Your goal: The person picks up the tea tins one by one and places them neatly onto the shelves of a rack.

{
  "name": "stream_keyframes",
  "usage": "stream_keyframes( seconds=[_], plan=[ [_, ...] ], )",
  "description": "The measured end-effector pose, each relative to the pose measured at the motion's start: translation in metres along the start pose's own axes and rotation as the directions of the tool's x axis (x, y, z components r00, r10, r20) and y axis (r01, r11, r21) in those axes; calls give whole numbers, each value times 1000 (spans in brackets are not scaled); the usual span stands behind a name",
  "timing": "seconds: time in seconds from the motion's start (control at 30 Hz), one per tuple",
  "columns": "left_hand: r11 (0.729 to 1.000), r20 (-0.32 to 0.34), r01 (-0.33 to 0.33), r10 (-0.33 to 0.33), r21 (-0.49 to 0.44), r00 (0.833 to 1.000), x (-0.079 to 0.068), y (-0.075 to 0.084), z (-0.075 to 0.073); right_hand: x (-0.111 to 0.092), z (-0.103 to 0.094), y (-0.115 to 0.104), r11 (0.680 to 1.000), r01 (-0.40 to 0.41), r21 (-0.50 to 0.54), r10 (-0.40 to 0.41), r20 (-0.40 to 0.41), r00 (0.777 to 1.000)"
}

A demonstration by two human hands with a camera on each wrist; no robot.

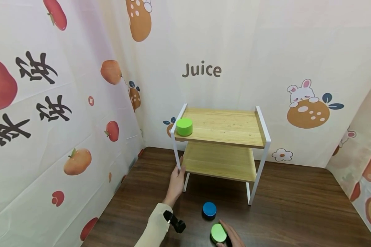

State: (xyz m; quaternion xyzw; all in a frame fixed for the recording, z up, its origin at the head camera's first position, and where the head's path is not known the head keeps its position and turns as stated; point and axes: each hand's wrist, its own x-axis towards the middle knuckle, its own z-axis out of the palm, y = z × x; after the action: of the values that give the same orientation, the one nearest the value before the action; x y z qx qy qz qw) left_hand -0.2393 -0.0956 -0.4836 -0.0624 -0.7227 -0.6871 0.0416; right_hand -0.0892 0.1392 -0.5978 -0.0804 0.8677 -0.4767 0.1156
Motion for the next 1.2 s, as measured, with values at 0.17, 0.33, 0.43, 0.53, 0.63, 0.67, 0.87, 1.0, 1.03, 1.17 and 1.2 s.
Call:
stream_keyframes(
  seconds=[0.17, 0.33, 0.43, 0.53, 0.63, 0.67, 0.87, 1.0, 1.03, 1.17, 1.2],
  plan=[
    [1000, -24, -18, 18, 24, 1000, 8, -20, 1, -1, 0, 0, 1000, 12, -14, -13, -19, 1000],
    [998, -26, -39, 40, 39, 999, 2, -7, 1, 2, 0, 2, 987, 59, -147, -72, -80, 994],
    [998, -20, -43, 43, 35, 999, -4, 8, 1, 0, 0, 2, 983, 47, -178, -66, -104, 992],
    [998, -24, -52, 53, 36, 998, -4, 8, 1, 0, 1, 3, 980, 51, -193, -77, -130, 989],
    [998, -27, -57, 58, 40, 998, -3, 8, 1, 0, 3, 3, 978, 58, -202, -88, -143, 986],
    [998, -27, -53, 55, 42, 998, -3, 8, 1, 0, 3, 3, 979, 54, -195, -84, -146, 986],
    [999, -17, -24, 25, 41, 1000, -3, 8, 0, 0, 1, -1, 992, -5, -127, -12, -129, 992],
    [999, -17, -26, 27, 40, 1000, -3, 8, 0, -1, 1, -4, 994, -36, -99, 23, -128, 992],
    [999, -14, -29, 30, 38, 999, -3, 8, 0, -1, 1, -4, 994, -35, -99, 22, -124, 992],
    [999, -10, -20, 20, 29, 1000, -3, 8, 0, 0, 0, -2, 996, -11, -93, -1, -119, 993],
    [999, -9, -21, 21, 28, 1000, -4, 8, 1, 0, -1, 0, 995, 9, -100, -20, -117, 993]
  ],
)
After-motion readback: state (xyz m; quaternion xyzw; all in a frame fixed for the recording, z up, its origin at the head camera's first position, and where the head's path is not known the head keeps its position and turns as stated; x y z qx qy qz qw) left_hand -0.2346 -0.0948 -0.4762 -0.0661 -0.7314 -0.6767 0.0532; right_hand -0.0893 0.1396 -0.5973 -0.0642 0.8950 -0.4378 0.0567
